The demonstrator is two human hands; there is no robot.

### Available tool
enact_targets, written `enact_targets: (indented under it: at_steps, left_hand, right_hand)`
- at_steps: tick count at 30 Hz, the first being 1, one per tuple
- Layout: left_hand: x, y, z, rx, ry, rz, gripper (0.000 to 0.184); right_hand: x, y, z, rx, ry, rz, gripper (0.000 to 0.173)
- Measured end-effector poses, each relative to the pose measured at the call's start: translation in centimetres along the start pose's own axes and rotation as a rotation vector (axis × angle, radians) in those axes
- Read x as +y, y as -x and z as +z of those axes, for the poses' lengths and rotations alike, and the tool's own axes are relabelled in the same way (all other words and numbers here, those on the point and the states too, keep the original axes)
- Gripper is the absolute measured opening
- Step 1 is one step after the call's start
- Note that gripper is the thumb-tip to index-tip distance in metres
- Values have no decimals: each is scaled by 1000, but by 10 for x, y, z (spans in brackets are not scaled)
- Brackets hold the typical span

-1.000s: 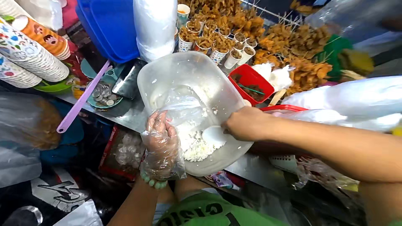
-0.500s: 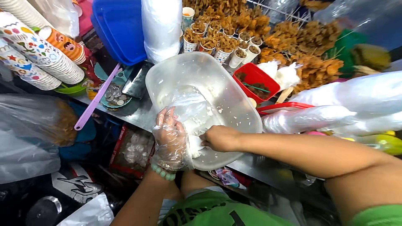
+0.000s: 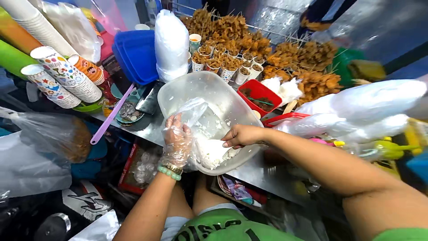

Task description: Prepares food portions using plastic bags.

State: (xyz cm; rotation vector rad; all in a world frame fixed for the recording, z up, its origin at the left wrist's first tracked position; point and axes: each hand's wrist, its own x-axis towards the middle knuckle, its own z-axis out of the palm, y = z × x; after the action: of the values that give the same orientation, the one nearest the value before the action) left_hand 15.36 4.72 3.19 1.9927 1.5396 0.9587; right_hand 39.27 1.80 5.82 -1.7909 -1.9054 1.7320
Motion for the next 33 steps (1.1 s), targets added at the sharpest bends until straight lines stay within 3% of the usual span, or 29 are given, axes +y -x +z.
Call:
enact_targets:
  at_steps: [4,8,11,14,19,27,33]
  left_hand:
    - [11,-14,-11,-130,-116,-46,42]
    - [27,-16,-12,-460,-298,-72,51]
    - [52,-8,-20,-647,-163,-111,63]
    - [58,1,-11,-596,2,-126,80]
    - [58,13,0,-531,-7,-105,88]
    - [57,20,4,-535,4,-33,89]
    - [58,28,-1,-564,65,-53,71]
  right_hand:
    - [3,25,-11,114,-80,-71,22]
    - [0,48,-21,263,-142,-76,19]
    - [-12,53,-19,433,-14,-42,22]
    - [-34,53,-4,555,351,18,28]
    - [-84,59,29,473,764,141,33]
    - [-148,67,41,362,927,297,17]
    - [-155,51,45,292,1030,307,17]
